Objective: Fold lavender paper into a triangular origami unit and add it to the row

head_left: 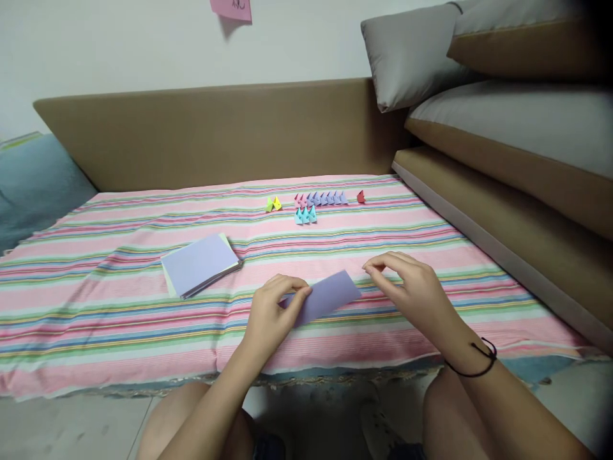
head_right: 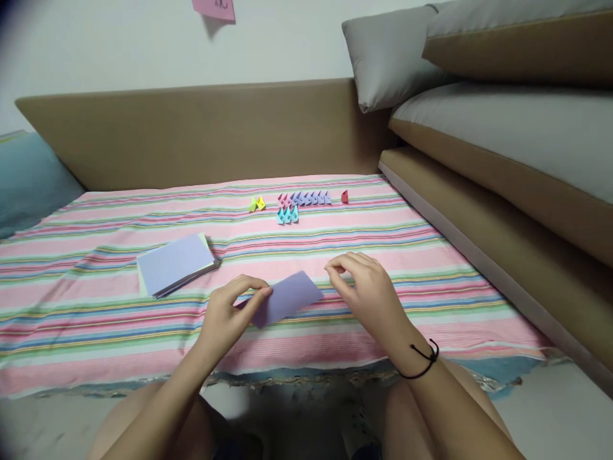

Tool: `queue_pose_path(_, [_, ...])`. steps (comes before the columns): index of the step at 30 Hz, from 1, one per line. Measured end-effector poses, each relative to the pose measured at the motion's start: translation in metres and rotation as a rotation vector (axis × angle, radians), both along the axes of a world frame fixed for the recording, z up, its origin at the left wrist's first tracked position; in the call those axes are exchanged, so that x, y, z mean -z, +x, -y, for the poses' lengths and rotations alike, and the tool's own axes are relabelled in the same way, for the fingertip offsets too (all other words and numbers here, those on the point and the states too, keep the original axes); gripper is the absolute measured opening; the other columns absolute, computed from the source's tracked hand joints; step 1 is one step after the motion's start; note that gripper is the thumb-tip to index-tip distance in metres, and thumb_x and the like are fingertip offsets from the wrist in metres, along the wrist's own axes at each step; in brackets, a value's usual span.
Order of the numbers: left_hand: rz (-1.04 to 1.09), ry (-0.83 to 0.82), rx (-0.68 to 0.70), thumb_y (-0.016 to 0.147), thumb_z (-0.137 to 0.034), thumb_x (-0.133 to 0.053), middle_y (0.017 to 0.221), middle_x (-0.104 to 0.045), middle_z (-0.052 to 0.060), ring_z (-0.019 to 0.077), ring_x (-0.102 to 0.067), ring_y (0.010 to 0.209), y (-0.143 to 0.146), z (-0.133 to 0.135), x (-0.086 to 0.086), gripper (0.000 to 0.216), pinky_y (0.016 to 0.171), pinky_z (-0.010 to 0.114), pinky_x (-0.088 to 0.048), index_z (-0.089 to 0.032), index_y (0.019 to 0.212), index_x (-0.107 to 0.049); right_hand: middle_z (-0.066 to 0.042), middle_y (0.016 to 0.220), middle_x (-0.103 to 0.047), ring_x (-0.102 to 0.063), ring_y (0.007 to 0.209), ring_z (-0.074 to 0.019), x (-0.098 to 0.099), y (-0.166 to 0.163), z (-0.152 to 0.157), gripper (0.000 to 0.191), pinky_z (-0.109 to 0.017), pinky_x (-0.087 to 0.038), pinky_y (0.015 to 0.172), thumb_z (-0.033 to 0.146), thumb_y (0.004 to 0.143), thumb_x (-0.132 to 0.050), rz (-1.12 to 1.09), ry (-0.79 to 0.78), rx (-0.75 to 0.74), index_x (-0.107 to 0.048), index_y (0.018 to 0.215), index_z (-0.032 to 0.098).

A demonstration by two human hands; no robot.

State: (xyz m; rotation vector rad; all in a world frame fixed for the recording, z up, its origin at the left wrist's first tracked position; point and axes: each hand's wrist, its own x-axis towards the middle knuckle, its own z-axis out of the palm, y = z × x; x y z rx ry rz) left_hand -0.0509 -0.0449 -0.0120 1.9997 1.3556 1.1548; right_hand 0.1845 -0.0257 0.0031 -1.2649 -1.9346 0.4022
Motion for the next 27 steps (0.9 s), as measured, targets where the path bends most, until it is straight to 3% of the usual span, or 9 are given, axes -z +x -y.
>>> queue_pose_path(5, [0.574,-0.417,-0.068,0.078,-0.036,-0.063,0.069,-0.062,0.000,0.0114,-0.053,0.059,0.007,-0.004,0.008,0.022,0.053,0.021,-0.037,-0.016,0.084,-0.063,-0.006,0.100,-0.069,-0.063,0.096,-0.0216,0.004,-0.015,0.004,0.028,-0.034,-0.049,0.084,0.042,0.084,-0.056,-0.448,-0.596,-0.278,-0.064,0.099,0.020])
queue_pose_path(8, [0.727,-0.533,-0.073,0.074,-0.037,-0.067,0.060,-0.058,-0.003,0.0087,-0.049,0.050,0.010,-0.006,0.016,0.027,0.049,0.020,-0.036,-0.015,0.088,-0.061,-0.006,0.095,-0.069,-0.064,0.093,-0.0209,0.011,-0.026,0.007,0.026,-0.034,-0.049,0.084,0.041,0.082,-0.059,-0.540,-0.766,-0.387,-0.065,0.092,0.018])
queue_pose_path(12, [0.740,-0.497,-0.046,0.074,-0.035,-0.067,0.068,-0.065,-0.002,0.0107,-0.056,0.056,0.014,-0.005,0.021,0.031,0.053,0.020,-0.041,-0.018,0.098,-0.057,-0.002,0.076,-0.064,-0.061,0.078,-0.0174,0.018,-0.033,0.009,0.023,-0.030,-0.048,0.072,0.039,0.080,-0.060,-0.569,-0.717,-0.322,-0.061,0.074,0.017])
queue_pose_path(15, [0.645,-0.436,0.006,0.075,-0.031,-0.067,0.098,-0.069,0.007,0.0180,-0.064,0.087,0.017,-0.004,0.019,0.030,0.072,0.026,-0.049,-0.017,0.101,-0.060,0.002,0.061,-0.053,-0.050,0.061,-0.0129,0.020,-0.034,0.008,0.029,-0.025,-0.040,0.058,0.040,0.079,-0.061,-0.480,-0.625,-0.230,-0.054,0.062,0.017])
queue_pose_path(18, [0.604,-0.569,0.183,0.079,-0.034,-0.064,0.113,-0.066,0.010,0.0226,-0.060,0.106,0.022,-0.001,0.013,0.031,0.088,0.031,-0.046,-0.017,0.105,-0.063,0.004,0.056,-0.045,-0.042,0.055,-0.0113,0.024,-0.033,0.007,0.034,-0.025,-0.033,0.052,0.044,0.077,-0.063,-0.394,-0.566,-0.152,-0.051,0.059,0.018])
queue_pose_path(22, [0.749,-0.743,0.411,0.076,-0.029,-0.068,0.119,-0.064,0.010,0.0231,-0.059,0.109,0.030,0.005,0.012,0.042,0.094,0.033,-0.044,-0.018,0.115,-0.060,0.005,0.055,-0.040,-0.037,0.053,-0.0106,0.030,-0.034,0.006,0.036,-0.025,-0.030,0.049,0.049,0.072,-0.066,-0.384,-0.569,-0.147,-0.053,0.061,0.018])
queue_pose_path(24, [0.818,-0.782,0.396,0.073,-0.025,-0.072,0.115,-0.065,0.009,0.0230,-0.061,0.106,0.032,0.007,0.014,0.047,0.091,0.033,-0.045,-0.018,0.117,-0.058,0.005,0.055,-0.042,-0.039,0.053,-0.0108,0.031,-0.035,0.006,0.036,-0.025,-0.030,0.048,0.049,0.072,-0.066,-0.390,-0.572,-0.155,-0.054,0.062,0.017])
queue_pose_path(27, [0.906,-0.820,0.293,0.072,-0.022,-0.071,0.105,-0.070,0.009,0.0231,-0.064,0.096,0.033,0.008,0.018,0.037,0.083,0.032,-0.048,-0.016,0.108,-0.063,0.002,0.061,-0.053,-0.047,0.056,-0.0131,0.028,-0.034,0.007,0.034,-0.026,-0.035,0.050,0.050,0.073,-0.066,-0.425,-0.575,-0.140,-0.059,0.068,0.017])
